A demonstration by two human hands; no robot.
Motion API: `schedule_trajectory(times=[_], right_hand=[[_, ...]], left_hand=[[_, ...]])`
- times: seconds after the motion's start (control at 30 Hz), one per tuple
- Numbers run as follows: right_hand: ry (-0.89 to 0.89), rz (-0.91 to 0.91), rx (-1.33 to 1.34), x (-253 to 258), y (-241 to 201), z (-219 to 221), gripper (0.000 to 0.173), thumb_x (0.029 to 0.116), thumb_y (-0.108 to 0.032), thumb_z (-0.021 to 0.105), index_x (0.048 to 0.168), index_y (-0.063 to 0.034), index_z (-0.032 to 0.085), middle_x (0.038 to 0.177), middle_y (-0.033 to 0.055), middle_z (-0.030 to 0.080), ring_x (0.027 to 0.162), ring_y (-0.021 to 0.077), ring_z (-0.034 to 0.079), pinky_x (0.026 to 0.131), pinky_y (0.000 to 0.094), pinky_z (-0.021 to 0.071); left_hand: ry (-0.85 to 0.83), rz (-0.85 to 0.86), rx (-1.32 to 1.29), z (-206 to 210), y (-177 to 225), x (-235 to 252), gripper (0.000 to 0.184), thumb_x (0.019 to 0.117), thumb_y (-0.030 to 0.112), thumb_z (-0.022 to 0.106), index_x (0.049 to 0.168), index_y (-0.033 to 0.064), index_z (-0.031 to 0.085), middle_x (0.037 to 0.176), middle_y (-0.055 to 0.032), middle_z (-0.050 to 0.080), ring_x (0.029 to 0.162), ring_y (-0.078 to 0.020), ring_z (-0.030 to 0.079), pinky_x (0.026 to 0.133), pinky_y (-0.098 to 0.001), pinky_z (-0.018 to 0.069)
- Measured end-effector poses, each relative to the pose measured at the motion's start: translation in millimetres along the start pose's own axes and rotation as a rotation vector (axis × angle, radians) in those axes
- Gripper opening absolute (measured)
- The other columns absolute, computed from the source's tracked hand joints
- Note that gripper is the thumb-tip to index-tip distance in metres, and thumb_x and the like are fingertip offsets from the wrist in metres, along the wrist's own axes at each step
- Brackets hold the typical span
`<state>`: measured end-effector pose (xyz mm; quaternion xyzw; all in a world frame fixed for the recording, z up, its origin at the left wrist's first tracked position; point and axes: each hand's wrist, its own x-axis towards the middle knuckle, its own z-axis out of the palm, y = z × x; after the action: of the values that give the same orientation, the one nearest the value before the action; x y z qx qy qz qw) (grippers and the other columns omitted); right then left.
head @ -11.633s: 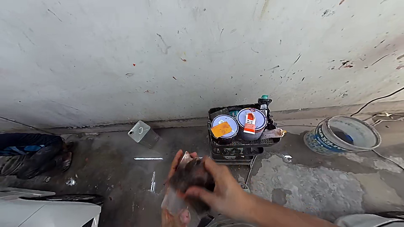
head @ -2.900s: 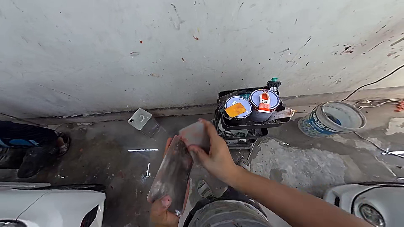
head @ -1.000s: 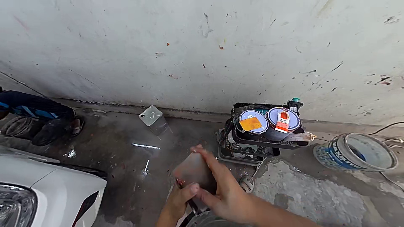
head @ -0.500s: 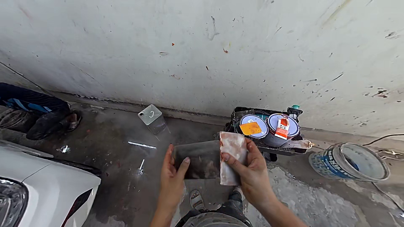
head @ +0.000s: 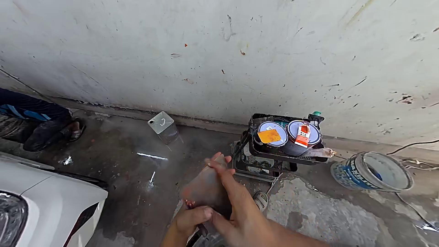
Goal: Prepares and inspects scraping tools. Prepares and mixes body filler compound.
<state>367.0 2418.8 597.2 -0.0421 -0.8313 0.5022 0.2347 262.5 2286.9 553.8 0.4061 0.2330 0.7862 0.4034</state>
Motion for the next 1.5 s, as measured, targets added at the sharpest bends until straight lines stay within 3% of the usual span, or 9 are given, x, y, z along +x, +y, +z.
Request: schedule_trajectory(times=[0.13,0.23,0.4,0.53,0.7,1.07,1.2,1.37,1.5], right_hand=[[0.125,0.090,-0.111,17.1,31.6,-13.5,0.076,0.0897,-0.041,0.077,0.153,-0.0195,0.041,0.119,0.0000,0.070,0.104,0.0089,0.069,0.090,0.0372,0.0608],[-0.099,-0.072,0.028,10.7,8.4,-9.2,0.079,0.0908,-0.027,0.075,0.154,0.0005,0.037,0.134,0.0154,0.063,0.121,0.0170,0.064,0.103,0.0384,0.0552],[0.066,0.080,-0.189,27.4,41.0,-20.3,0.077,0.0908,-0.041,0.075,0.155,-0.0218,0.038,0.115,0.0009,0.071,0.098,0.0126,0.070,0.085,0.0438,0.0620],[-0.053,-0.045,-0.039,3.4,9.7,2.3,0.080,0.0937,-0.038,0.072,0.153,0.0015,0.037,0.130,0.0156,0.065,0.115,0.0178,0.067,0.097,0.0402,0.0588],[0.118,0.151,-0.141,18.0,52.9,-6.0,0.077,0.0896,-0.039,0.077,0.153,-0.0171,0.038,0.111,0.0036,0.071,0.095,0.0157,0.071,0.082,0.0453,0.0628],[-0.023,0.045,-0.010,-10.1,27.7,17.8,0.074,0.0949,-0.042,0.071,0.149,-0.0006,0.042,0.124,0.0125,0.068,0.108,0.0174,0.070,0.090,0.0415,0.0614],[0.109,0.202,-0.073,7.1,64.1,4.8,0.070,0.0911,-0.041,0.075,0.150,-0.0219,0.042,0.112,-0.0001,0.071,0.098,0.0121,0.071,0.085,0.0424,0.0623],[-0.050,0.090,0.085,-11.6,18.7,21.0,0.079,0.0909,-0.039,0.076,0.151,-0.0021,0.040,0.127,0.0120,0.067,0.112,0.0171,0.068,0.094,0.0405,0.0597],[0.183,0.522,0.540,-8.0,32.5,24.4,0.073,0.0862,-0.025,0.083,0.143,-0.0023,0.043,0.121,0.0099,0.067,0.107,0.0147,0.070,0.093,0.0321,0.0609]], left_hand=[[-0.033,-0.039,0.053,-3.3,5.1,0.3,0.058,0.0959,0.016,0.069,0.151,0.0206,0.050,0.140,0.0071,0.062,0.126,-0.0028,0.058,0.109,-0.0252,0.0459],[0.022,-0.086,0.042,-7.1,0.6,1.5,0.043,0.0938,0.023,0.071,0.136,0.0172,0.066,0.127,0.0029,0.071,0.117,-0.0061,0.065,0.104,-0.0286,0.0516],[0.103,-0.060,-0.044,2.7,-2.5,-2.6,0.041,0.0949,0.015,0.067,0.135,0.0191,0.066,0.123,0.0051,0.072,0.113,-0.0026,0.066,0.100,-0.0243,0.0532],[0.146,-0.039,-0.131,-5.3,-12.0,4.7,0.076,0.0892,0.027,0.068,0.155,0.0040,0.039,0.150,-0.0160,0.053,0.136,-0.0259,0.052,0.113,-0.0422,0.0432],[0.369,0.078,-0.137,-5.1,-19.2,-8.1,0.034,0.0868,0.017,0.068,0.119,0.0080,0.072,0.113,-0.0107,0.074,0.106,-0.0201,0.071,0.095,-0.0425,0.0563],[0.316,0.069,-0.197,-17.2,-15.3,-2.1,0.082,0.0818,0.025,0.069,0.155,0.0028,0.038,0.151,-0.0237,0.049,0.139,-0.0372,0.049,0.112,-0.0538,0.0433],[0.383,0.112,-0.217,-16.4,-20.3,-8.1,0.065,0.0819,0.021,0.071,0.142,0.0030,0.055,0.132,-0.0188,0.065,0.120,-0.0297,0.064,0.102,-0.0511,0.0522],[0.370,0.107,-0.092,-17.8,-17.9,1.8,0.073,0.0853,0.029,0.071,0.150,0.0057,0.047,0.145,-0.0200,0.057,0.134,-0.0328,0.056,0.109,-0.0486,0.0479],[0.354,0.189,-0.041,-18.6,-22.1,1.2,0.059,0.0883,0.034,0.071,0.140,0.0092,0.059,0.141,-0.0150,0.061,0.133,-0.0279,0.057,0.110,-0.0461,0.0471]])
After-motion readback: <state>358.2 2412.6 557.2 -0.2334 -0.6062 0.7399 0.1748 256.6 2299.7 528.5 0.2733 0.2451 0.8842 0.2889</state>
